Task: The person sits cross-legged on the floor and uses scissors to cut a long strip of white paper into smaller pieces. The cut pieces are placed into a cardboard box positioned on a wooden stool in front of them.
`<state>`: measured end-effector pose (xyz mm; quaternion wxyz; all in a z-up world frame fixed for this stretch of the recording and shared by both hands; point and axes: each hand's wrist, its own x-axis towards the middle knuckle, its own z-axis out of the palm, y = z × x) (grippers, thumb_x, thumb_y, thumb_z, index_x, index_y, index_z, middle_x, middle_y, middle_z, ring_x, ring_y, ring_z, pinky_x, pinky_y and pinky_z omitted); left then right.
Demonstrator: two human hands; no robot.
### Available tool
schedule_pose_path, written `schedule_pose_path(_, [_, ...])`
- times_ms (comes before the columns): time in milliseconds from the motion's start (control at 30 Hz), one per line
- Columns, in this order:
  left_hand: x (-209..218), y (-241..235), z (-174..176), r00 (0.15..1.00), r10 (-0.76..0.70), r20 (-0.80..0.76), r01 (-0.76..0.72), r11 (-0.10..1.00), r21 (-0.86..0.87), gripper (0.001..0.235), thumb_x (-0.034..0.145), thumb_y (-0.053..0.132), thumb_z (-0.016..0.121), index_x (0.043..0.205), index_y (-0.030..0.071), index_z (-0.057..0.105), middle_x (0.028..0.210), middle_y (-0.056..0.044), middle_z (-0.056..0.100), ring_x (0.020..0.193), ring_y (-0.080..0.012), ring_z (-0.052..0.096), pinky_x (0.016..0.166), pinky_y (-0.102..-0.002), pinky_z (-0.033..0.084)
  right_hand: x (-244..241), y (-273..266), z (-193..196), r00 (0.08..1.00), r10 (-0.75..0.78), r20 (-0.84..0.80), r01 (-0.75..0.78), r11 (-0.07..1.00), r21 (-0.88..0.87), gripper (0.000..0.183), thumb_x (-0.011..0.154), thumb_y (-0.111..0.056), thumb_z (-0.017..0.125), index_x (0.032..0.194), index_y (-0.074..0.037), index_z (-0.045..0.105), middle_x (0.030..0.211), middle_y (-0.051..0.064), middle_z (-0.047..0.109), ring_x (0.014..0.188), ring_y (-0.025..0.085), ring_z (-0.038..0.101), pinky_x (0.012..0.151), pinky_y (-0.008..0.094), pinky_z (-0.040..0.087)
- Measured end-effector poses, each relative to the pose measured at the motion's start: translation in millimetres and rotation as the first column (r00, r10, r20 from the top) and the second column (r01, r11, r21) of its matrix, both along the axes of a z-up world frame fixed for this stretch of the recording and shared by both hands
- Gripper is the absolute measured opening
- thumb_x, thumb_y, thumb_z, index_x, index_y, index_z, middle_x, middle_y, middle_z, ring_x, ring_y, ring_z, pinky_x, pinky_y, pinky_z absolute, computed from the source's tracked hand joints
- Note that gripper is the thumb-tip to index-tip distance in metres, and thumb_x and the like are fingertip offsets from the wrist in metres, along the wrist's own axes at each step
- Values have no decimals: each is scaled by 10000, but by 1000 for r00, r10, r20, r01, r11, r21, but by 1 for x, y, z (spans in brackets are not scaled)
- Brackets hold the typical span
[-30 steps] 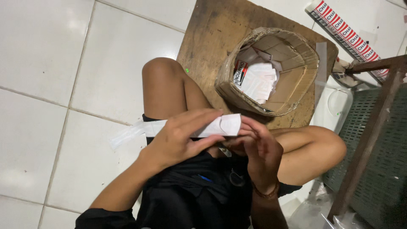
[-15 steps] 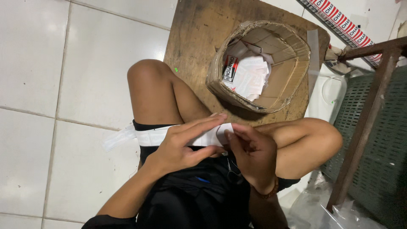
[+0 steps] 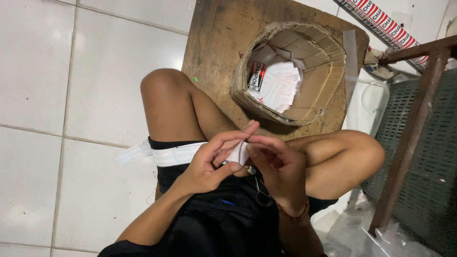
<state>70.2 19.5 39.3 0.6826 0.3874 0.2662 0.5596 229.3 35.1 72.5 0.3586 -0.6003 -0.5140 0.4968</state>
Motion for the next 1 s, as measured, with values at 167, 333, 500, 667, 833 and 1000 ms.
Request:
schedule_pose_path(167, [6, -5, -8, 982, -29, 188, 48, 994, -97, 501, 985, 153, 566, 1391, -43, 348, 1539, -270, 383, 1396, -284, 419, 1114, -402, 402, -6, 0, 5, 969, -130, -211, 100, 984, -147, 207, 854, -76, 735, 992, 78, 728, 825, 204, 776, 710, 252, 764, 615, 394, 667])
schedule_pose_path(333, [13, -6, -2, 980, 25, 197, 11, 984, -180, 535, 1022, 333, 439, 1380, -62, 386, 1527, -259, 399, 1355, -244, 451, 1053, -370, 440, -2, 0, 2, 943, -75, -324, 40, 993, -111, 260, 892, -52, 679, 1092, 113, 654, 868, 246, 754, 741, 266, 764, 674, 429, 671])
schedule_pose_path(500, [18, 0, 5, 985, 122, 119, -86, 960, -268, 618, 994, 340, 394, 1380, -138, 468, 1338, -263, 599, 1243, -249, 584, 1002, -353, 502, 0, -4, -11, 968, 68, -244, -43, 993, 107, 370, 867, 7, 691, 1192, 108, 545, 954, 224, 726, 778, 244, 758, 681, 362, 662])
schedule_pose_path(667, [27, 1, 3, 962, 239, 131, -191, 934, -301, 535, 999, 217, 403, 1373, -156, 485, 1409, -329, 514, 1298, -339, 511, 1063, -429, 450, -7, 7, 4, 957, 108, 267, -231, 844, 485, 282, 845, -101, 756, 1123, -75, 720, 885, 25, 737, 767, 171, 757, 615, 279, 630])
schedule_pose_path(833, [25, 5, 12, 959, 267, 96, -211, 898, -386, 508, 976, 193, 421, 1330, -154, 530, 1349, -336, 564, 1211, -342, 587, 1008, -408, 505, -7, 3, -16, 928, 64, 368, -247, 843, 477, 254, 896, -150, 686, 1124, -230, 767, 964, -19, 730, 787, 182, 725, 670, 307, 609])
schedule_pose_path(1000, [23, 9, 7, 938, 319, 135, -219, 848, -482, 492, 964, 160, 428, 1313, -167, 540, 1278, -357, 605, 1104, -354, 662, 939, -409, 554, -4, 0, -23, 929, 14, 371, -211, 843, 495, 222, 839, -84, 703, 950, -250, 799, 940, -61, 759, 793, 142, 723, 710, 280, 593])
